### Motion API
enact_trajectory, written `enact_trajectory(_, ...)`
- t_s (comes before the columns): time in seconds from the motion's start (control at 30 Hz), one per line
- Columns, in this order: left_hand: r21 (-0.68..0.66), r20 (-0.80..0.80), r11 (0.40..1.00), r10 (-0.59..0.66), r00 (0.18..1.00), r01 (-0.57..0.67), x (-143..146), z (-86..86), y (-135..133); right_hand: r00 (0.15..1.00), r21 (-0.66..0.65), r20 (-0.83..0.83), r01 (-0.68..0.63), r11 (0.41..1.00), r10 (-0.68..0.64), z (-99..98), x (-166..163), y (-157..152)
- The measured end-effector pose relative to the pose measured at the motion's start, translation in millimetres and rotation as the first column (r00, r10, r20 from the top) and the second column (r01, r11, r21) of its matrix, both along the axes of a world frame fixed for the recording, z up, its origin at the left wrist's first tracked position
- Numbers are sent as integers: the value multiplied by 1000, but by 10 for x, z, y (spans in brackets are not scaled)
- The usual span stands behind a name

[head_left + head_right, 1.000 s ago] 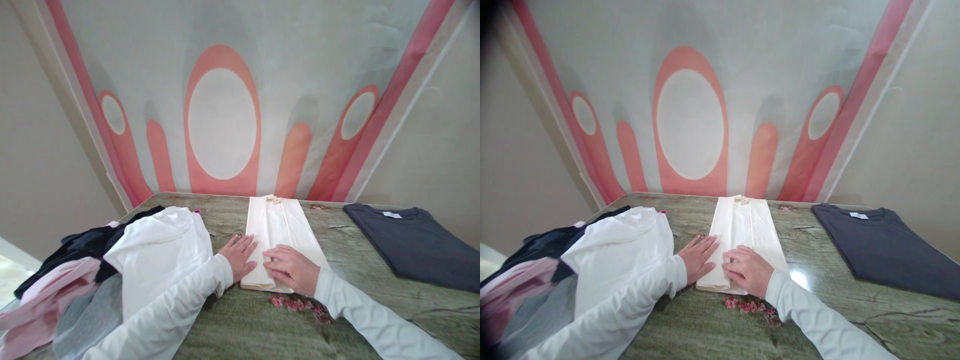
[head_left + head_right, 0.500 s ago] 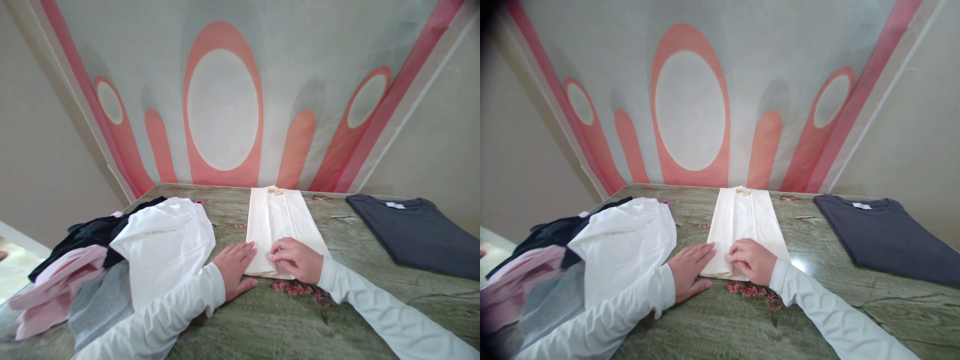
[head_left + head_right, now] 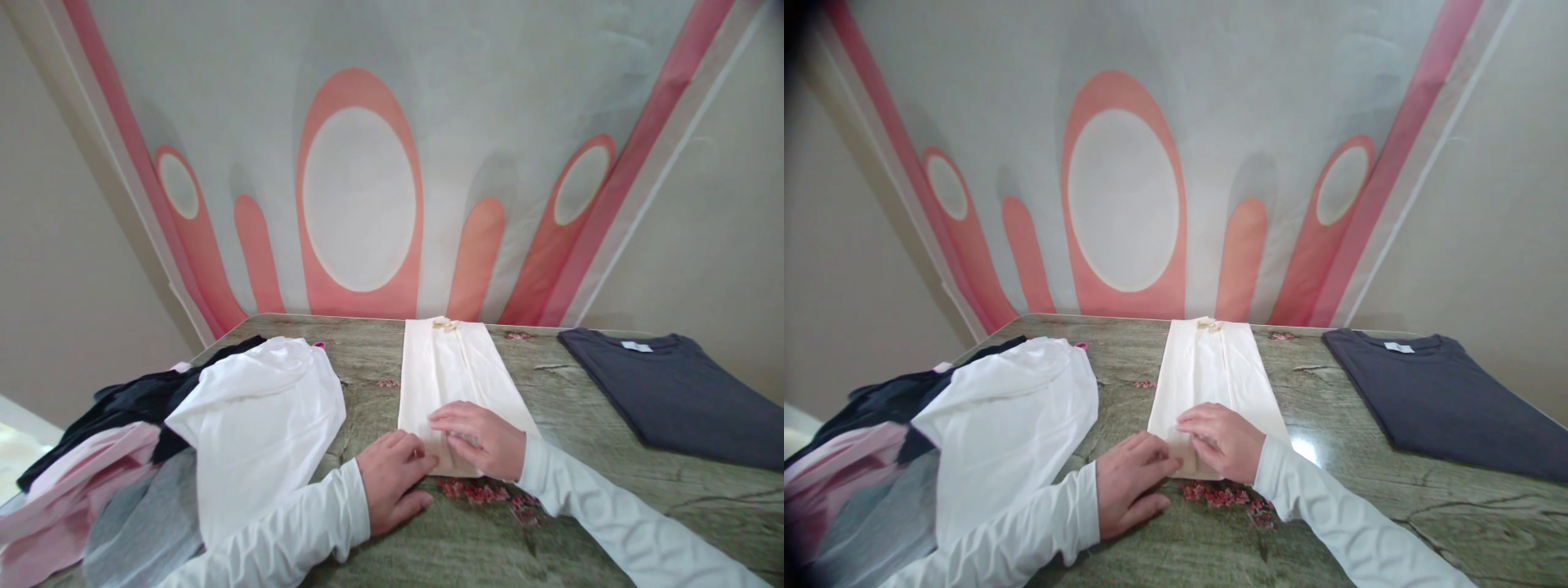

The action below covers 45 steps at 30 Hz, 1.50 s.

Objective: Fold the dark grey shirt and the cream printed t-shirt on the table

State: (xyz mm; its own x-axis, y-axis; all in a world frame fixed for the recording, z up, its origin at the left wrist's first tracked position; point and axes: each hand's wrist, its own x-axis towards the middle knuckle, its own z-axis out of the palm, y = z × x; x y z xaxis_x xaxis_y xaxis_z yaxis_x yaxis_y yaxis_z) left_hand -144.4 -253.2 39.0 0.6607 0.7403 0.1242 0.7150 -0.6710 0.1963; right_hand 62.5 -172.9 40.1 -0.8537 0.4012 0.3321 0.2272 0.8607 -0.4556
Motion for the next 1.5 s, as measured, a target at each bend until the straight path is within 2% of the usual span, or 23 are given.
enact_trajectory(0.2,-11,32,1000,3,999,-3,22,13,-20,988,46,150,35,998,-42,-81,2,69)
enact_trajectory(0.33,-28,29,1000,-12,1000,13,36,33,-45,981,20,194,6,1000,-10,-12,11,-33)
enact_trajectory(0.43,-60,-3,998,-17,1000,17,59,47,-84,971,-70,223,-74,995,87,92,73,-106)
enact_trajectory(0.5,-74,-24,997,-13,1000,11,78,61,-115,949,-181,243,-160,970,202,166,172,-85)
enact_trajectory(0.57,-83,-36,997,-13,999,10,100,83,-148,933,-278,248,-187,942,259,225,312,13)
enact_trajectory(0.6,-87,-39,996,-15,999,11,110,96,-164,938,-298,254,-157,941,237,241,385,86)
enact_trajectory(0.67,-98,-44,995,-19,999,15,126,124,-195,958,-261,274,-8,965,83,228,509,253)
enact_trajectory(0.77,-115,-53,993,-21,998,15,133,156,-233,928,-88,282,278,956,-244,74,583,446)
enact_trajectory(0.87,-123,-62,992,-32,998,24,123,152,-262,849,84,331,408,909,-411,-162,550,456)
enact_trajectory(0.97,-131,-60,990,-54,997,46,142,80,-311,789,199,394,428,882,-472,-320,520,311)
enact_trajectory(1.0,-139,-56,990,-23,998,15,161,40,-340,780,220,400,428,877,-481,-341,524,249)
enact_trajectory(1.07,-199,-49,971,126,991,-133,211,-52,-422,778,242,402,418,876,-483,-349,549,123)
enact_trajectory(1.13,-292,-61,908,297,953,-301,251,-132,-518,781,254,395,413,874,-484,-340,582,3)
enact_trajectory(1.2,-354,-89,854,374,923,-380,258,-162,-583,782,265,383,417,869,-492,-334,604,-114)
enact_trajectory(1.23,-367,-86,858,354,931,-360,246,-151,-584,782,271,377,420,866,-497,-334,608,-173)
enact_trajectory(1.3,-364,-15,906,226,974,-216,201,-77,-500,780,287,365,425,858,-508,-335,606,-290)
enact_trajectory(1.37,-313,99,949,57,993,-23,150,32,-306,773,312,352,434,845,-527,-343,600,-396)
enact_trajectory(1.4,-268,131,964,33,991,3,131,81,-184,769,330,345,437,837,-538,-355,599,-441)
enact_trajectory(1.5,-143,47,980,149,988,-141,112,125,148,764,402,309,435,806,-566,-449,620,-544)
